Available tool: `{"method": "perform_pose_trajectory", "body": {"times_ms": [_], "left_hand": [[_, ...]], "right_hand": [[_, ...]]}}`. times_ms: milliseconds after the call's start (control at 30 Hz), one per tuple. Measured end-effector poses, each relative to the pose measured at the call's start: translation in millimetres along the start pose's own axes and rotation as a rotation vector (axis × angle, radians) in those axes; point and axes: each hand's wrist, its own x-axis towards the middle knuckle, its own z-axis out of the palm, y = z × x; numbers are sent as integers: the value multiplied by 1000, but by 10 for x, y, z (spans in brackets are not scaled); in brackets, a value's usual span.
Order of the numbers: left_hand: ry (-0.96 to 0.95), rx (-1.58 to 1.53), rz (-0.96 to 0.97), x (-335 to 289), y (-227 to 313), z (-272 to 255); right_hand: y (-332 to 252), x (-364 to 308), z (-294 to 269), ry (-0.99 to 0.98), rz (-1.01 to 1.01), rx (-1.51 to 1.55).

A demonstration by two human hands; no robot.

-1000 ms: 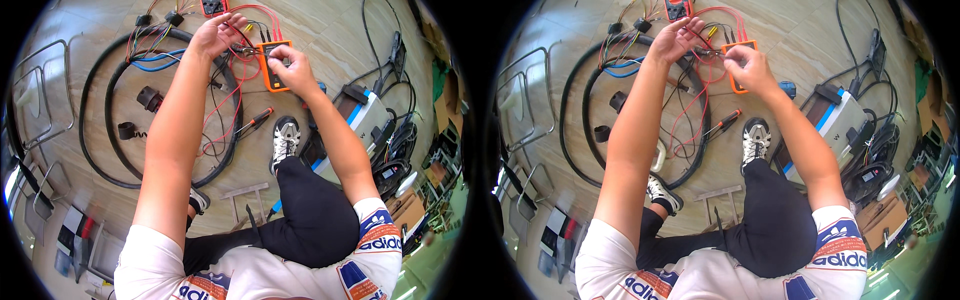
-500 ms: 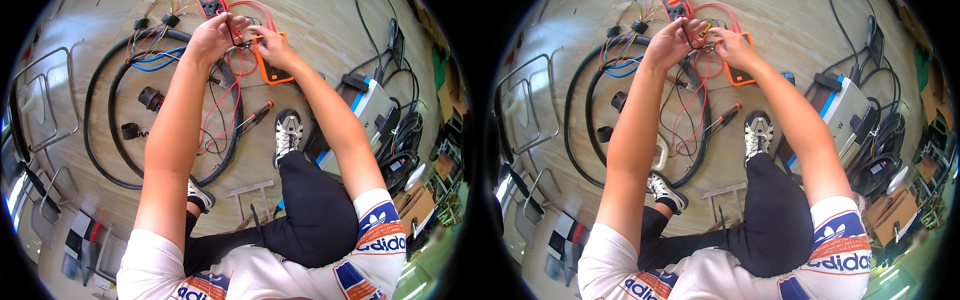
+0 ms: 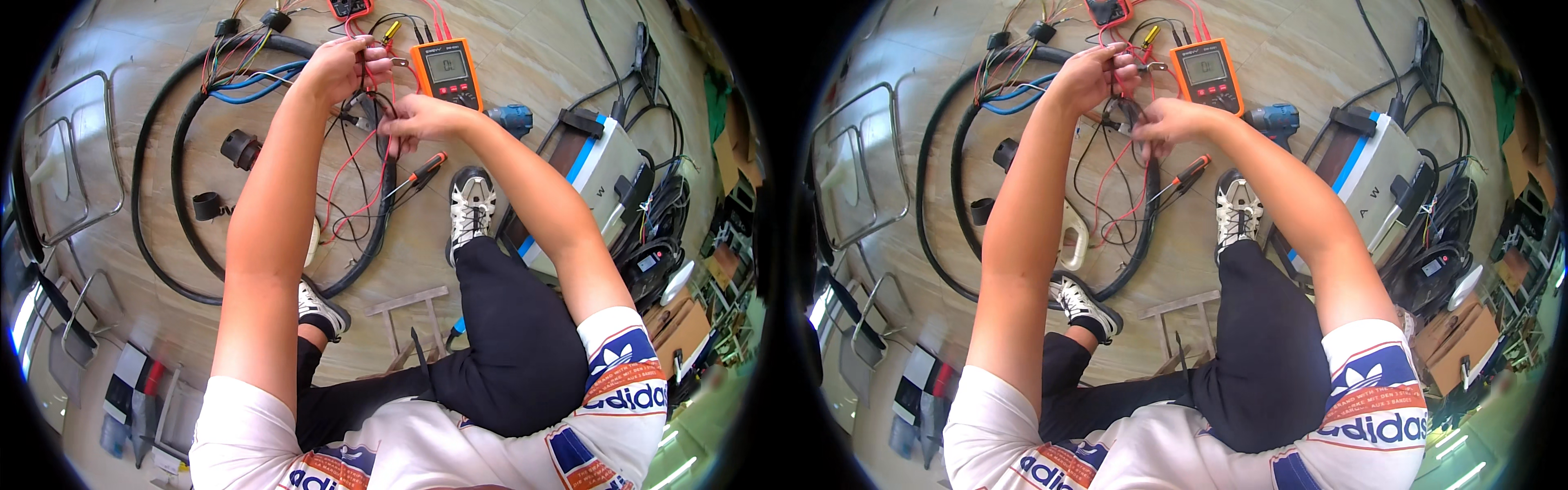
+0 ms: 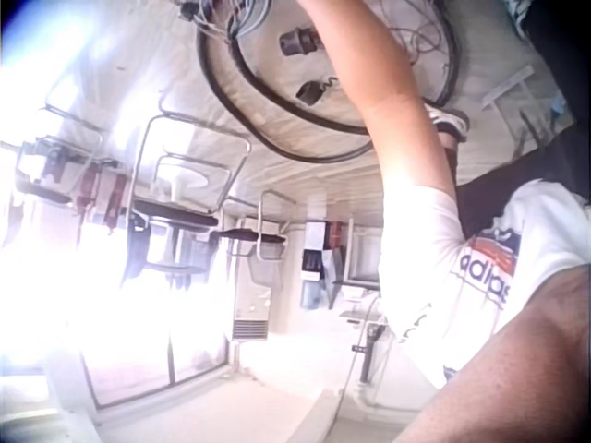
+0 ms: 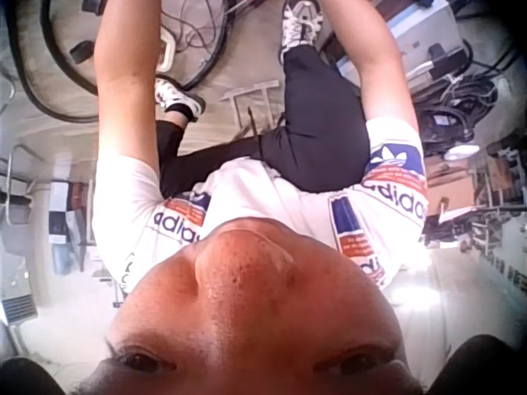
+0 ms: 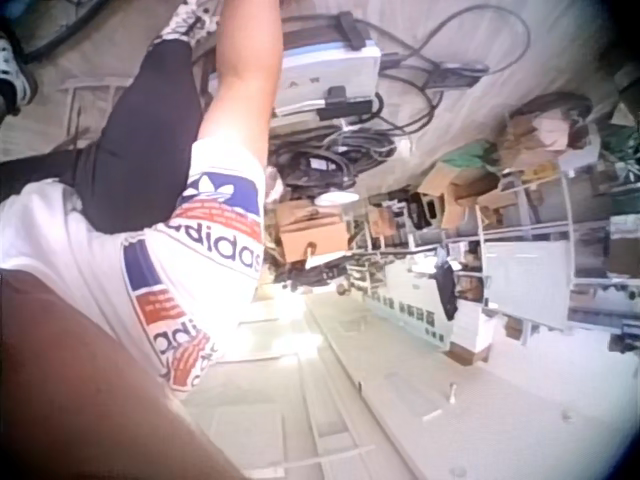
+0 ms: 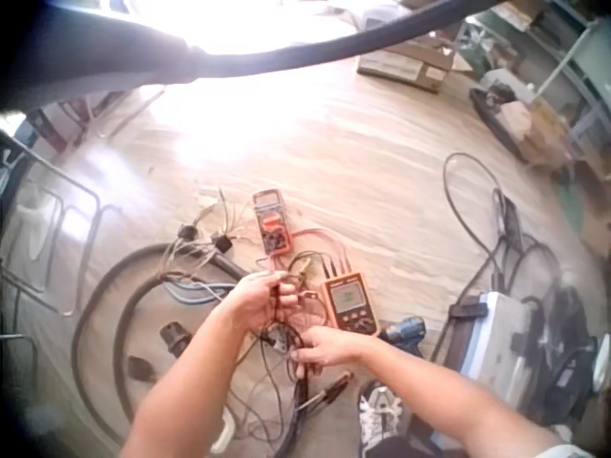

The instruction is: The person handles an EV charging connector and its cables, testing electrical wires using a multimeter.

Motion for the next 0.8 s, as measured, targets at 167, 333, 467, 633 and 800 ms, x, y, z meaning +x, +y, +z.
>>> {"method": "perform_pose_trajectory", "body": {"times_ms": [167, 333, 467, 633, 800], "left_hand": [[-29, 46, -35, -370, 167, 44], [-14, 231, -157, -675, 130, -102], [-70, 162, -71, -616, 118, -244], [25, 67, -2, -648, 186, -45], [-52, -101, 0, -561, 112, -82]], "right_hand": [[-147, -338, 6, -157, -222, 80], [-140, -356, -322, 278, -82, -10], [-141, 41, -371, 420, -174, -23], [-49, 323, -251, 642, -335, -543], [-16, 575, -189, 637, -521, -961]]}}
